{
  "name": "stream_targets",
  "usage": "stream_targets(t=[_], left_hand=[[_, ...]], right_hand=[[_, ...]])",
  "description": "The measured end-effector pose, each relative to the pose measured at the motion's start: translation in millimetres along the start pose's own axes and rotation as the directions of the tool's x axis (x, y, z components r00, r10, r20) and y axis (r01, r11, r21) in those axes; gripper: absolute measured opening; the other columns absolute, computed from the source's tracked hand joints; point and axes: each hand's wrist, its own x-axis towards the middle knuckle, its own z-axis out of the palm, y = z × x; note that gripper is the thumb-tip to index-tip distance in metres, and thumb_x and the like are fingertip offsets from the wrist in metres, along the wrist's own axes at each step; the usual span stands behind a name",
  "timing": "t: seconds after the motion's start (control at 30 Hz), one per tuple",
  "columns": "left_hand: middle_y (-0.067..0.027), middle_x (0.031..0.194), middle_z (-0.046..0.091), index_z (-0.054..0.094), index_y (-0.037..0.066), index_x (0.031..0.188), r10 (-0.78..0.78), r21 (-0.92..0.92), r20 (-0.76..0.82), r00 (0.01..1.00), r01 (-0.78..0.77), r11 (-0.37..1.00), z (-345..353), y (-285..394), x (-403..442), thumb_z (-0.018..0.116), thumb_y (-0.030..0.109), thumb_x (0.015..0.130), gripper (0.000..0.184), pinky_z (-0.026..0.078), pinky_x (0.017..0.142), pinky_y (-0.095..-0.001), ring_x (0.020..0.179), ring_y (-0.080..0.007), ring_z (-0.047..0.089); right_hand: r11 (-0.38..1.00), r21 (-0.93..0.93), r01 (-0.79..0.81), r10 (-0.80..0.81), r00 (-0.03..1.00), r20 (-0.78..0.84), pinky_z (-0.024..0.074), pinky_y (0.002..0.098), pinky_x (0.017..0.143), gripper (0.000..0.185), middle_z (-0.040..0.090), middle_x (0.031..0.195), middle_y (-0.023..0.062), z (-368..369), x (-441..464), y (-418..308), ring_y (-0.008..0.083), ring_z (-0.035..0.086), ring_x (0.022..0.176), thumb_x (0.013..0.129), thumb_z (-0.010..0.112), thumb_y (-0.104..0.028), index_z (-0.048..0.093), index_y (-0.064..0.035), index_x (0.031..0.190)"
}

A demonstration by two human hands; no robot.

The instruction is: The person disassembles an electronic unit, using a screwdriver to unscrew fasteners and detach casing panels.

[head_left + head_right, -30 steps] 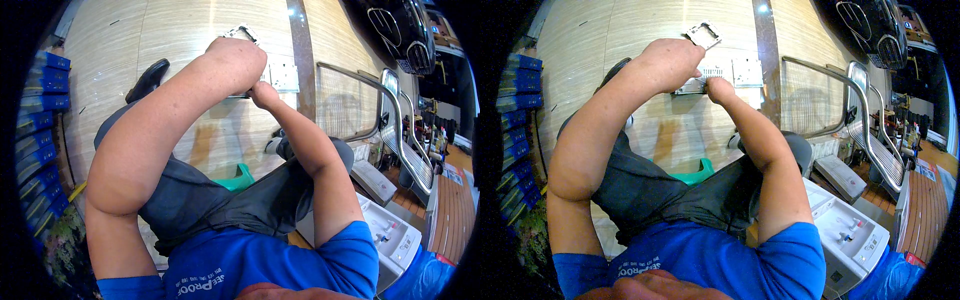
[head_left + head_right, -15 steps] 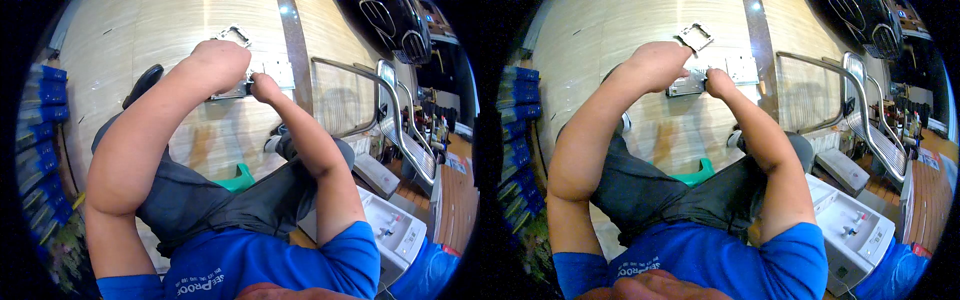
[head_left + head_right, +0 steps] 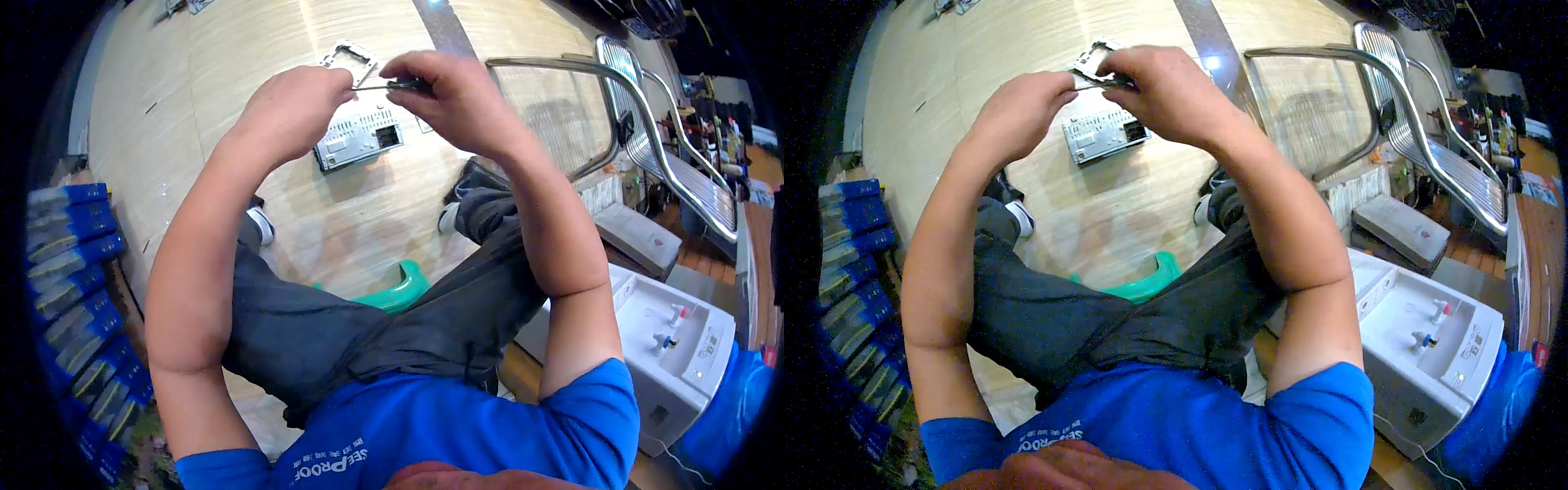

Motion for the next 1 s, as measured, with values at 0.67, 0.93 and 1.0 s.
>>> stream_targets(t=[0.67,0.93,1.0], left_hand=[[-0.0191,0.109,0.070,0.066,0.002,0.110,-0.063,0.130,0.161,0.985,0.042,0.991,9,-15,0,0.063,0.028,0.096,0.029,0.052,0.089,-0.0485,0.105,-0.0364,0.066],[-0.0198,0.115,0.068,0.063,0.004,0.125,-0.100,0.071,0.181,0.978,0.088,0.994,2,-11,-7,0.065,0.029,0.094,0.039,0.050,0.094,-0.0475,0.111,-0.0377,0.063],[-0.0196,0.115,0.068,0.062,0.004,0.125,-0.106,0.070,0.194,0.975,0.094,0.993,1,-12,-7,0.066,0.029,0.094,0.040,0.050,0.094,-0.0474,0.111,-0.0376,0.063]], right_hand=[[0.934,-0.352,0.068,-0.075,0.997,-0.007,0.0552,0.0471,0.080,0.019,0.070,0.094,0.0216,11,-5,28,0.0385,0.069,0.092,0.090,0.058,-0.009,0.068,-0.0034,0.105],[0.871,-0.490,0.029,0.181,0.909,0.374,0.0539,0.0490,0.081,0.017,0.069,0.092,0.0212,60,0,48,0.0397,0.068,0.091,0.094,0.053,-0.013,0.066,-0.0026,0.097],[0.873,-0.484,0.055,0.166,0.900,0.403,0.0565,0.0483,0.081,0.014,0.071,0.094,0.0190,72,0,55,0.0372,0.069,0.094,0.085,0.059,-0.006,0.069,-0.0048,0.095]])
